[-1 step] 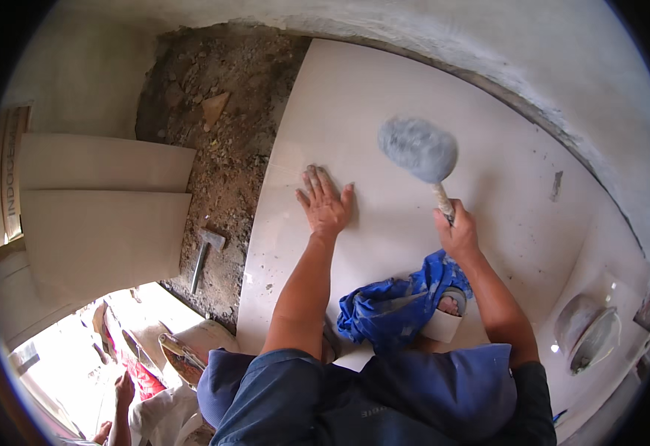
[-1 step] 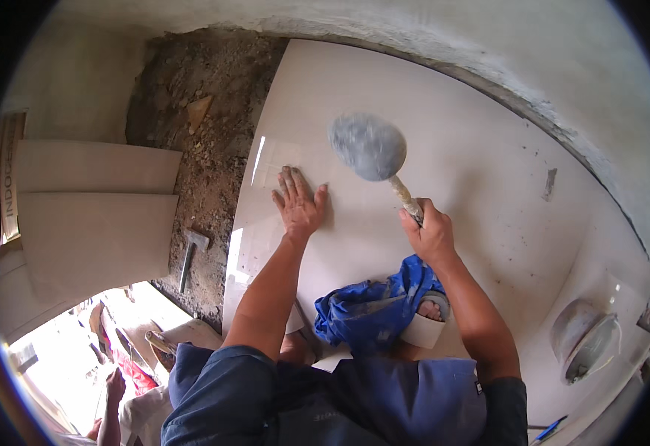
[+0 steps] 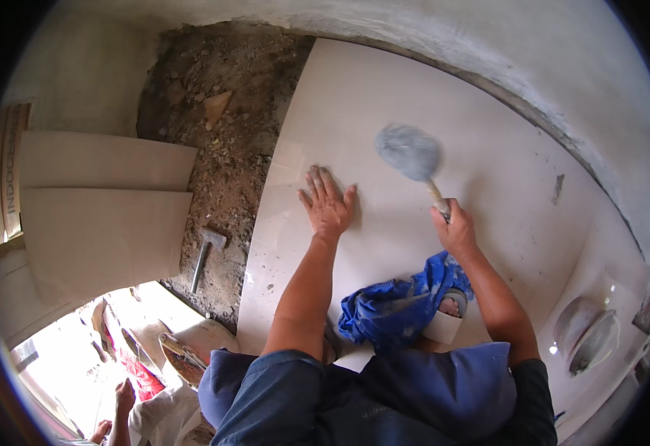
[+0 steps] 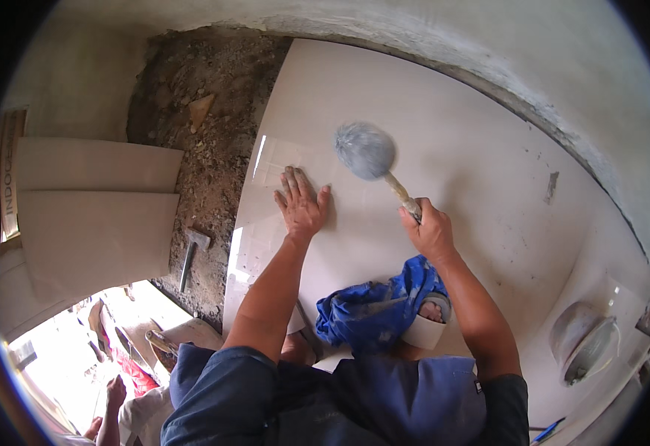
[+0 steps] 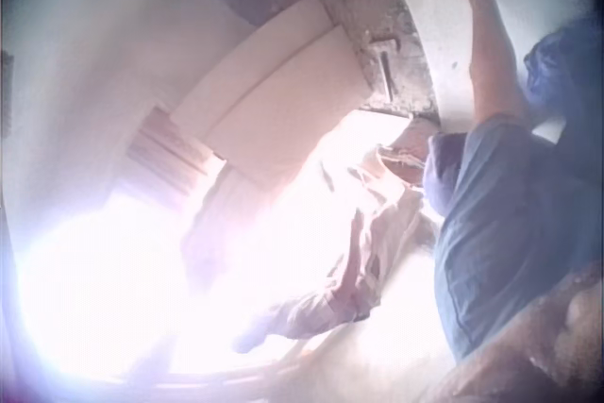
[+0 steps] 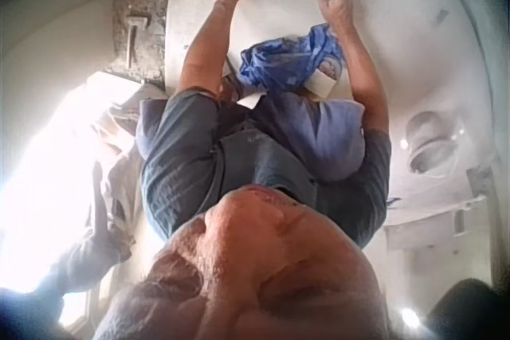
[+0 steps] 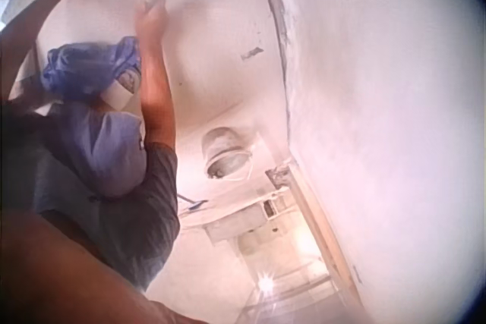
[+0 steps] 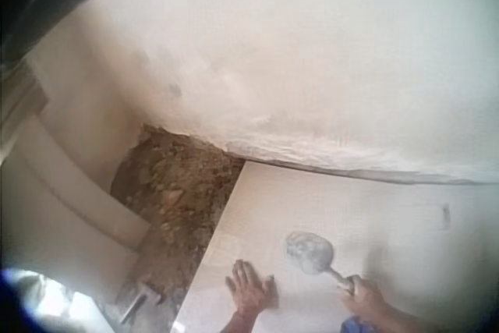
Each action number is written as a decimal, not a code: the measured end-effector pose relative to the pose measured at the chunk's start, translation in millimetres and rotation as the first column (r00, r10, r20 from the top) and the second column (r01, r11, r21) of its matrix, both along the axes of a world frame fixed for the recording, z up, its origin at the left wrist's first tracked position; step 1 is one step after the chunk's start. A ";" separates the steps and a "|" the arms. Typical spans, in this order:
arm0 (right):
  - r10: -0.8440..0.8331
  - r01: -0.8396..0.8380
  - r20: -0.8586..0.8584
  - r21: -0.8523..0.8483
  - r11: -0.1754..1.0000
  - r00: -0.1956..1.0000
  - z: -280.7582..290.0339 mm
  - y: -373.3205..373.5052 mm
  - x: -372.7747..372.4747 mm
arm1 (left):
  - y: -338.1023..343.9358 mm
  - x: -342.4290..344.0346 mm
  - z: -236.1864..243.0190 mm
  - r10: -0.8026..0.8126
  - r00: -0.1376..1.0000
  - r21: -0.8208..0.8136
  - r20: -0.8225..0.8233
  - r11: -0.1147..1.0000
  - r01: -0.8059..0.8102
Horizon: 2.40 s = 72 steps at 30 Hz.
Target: The person cleans the floor with a cloth, spreads cement with a trowel, places a large white tile, and taps it with a rubber mallet. They remove a sock from their left foot and continue tapping the tile to secure it.
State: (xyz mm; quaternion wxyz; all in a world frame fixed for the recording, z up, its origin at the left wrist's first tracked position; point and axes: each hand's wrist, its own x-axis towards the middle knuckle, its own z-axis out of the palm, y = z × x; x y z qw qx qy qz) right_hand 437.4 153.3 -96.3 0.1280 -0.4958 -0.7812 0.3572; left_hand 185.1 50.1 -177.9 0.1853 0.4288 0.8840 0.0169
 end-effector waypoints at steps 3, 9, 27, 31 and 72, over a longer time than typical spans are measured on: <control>0.090 -0.094 0.099 0.028 0.995 0.991 -14.1 10.5 -23.5 | 0.1 1.2 1.9 0.000 1.000 -0.030 0.018 1.000 0.000; 0.096 -0.097 -0.010 -0.040 0.995 0.995 -20.2 13.1 -52.4 | -2.5 -1.3 6.9 -0.003 0.999 -0.056 0.054 0.998 0.006; -0.016 0.005 0.120 0.086 0.996 0.993 -26.5 101.2 -131.6 | 108.1 -42.6 47.3 -0.300 0.953 -0.202 0.050 0.931 0.304; -0.084 0.079 0.057 0.081 0.994 0.995 -28.0 96.9 -136.7 | 109.0 -40.9 48.5 -0.307 0.950 -0.252 0.054 0.917 0.310; -0.572 0.587 0.182 -0.039 0.809 0.800 -3.2 8.1 153.9 | 156.8 119.8 66.8 -0.789 0.609 -0.357 0.087 0.546 0.758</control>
